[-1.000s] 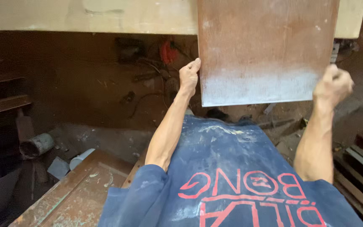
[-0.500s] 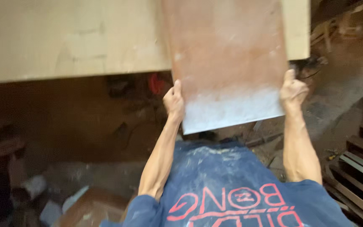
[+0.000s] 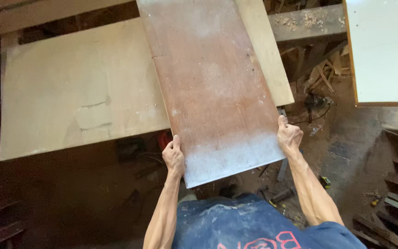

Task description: The person positions a rectangular wooden board on a workbench, then uses an angle grinder with a sanding disc to smooth the board's surface and edges. The person repeatedly flips the board to sand both sides and edges, then places it aside.

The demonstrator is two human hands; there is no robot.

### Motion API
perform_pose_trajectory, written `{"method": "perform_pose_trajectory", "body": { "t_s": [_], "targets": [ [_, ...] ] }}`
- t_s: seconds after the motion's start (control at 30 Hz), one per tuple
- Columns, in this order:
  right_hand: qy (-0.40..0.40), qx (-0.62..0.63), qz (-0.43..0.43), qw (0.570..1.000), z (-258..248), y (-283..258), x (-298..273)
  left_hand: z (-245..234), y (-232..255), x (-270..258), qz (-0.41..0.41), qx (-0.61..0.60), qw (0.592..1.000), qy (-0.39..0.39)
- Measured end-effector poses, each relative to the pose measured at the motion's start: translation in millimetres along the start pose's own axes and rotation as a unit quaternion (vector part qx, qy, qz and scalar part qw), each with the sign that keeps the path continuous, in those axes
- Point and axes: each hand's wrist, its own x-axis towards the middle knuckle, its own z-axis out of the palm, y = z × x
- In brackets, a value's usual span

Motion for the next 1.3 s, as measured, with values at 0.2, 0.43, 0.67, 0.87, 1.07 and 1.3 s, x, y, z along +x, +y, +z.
{"method": "perform_pose_trajectory", "body": {
  "t_s": [0.2, 0.43, 0.67, 0.87, 1.07, 1.3],
  "targets": [
    [0.012, 0.021, 0.011, 1.0, 1, 9, 11, 16, 18, 22, 0.047, 0.044, 0.998, -0.007],
    [0.079, -0.014, -0.013, 0.997, -5, 45, 39, 58, 12, 46, 0.007, 0.05, 0.998, -0.047],
    [0.027, 0.002, 0.054, 0.998, -10, 44, 36, 66, 3, 51, 0.021, 0.073, 0.996, -0.035],
    [0.045, 0.009, -0.008, 0.999, -24, 28, 31, 63, 2, 51, 0.032, 0.065, 0.996, -0.052],
    [0.049, -0.077, 0.068, 0.994, -49, -44, -10, 52, -1, 67, -0.021, 0.134, 0.985, -0.104],
    [0.035, -0.049, -0.295, 0.954, 44, -228, -99, 35, -15, 108, 0.059, 0.057, 0.95, -0.302]
  ]
}}
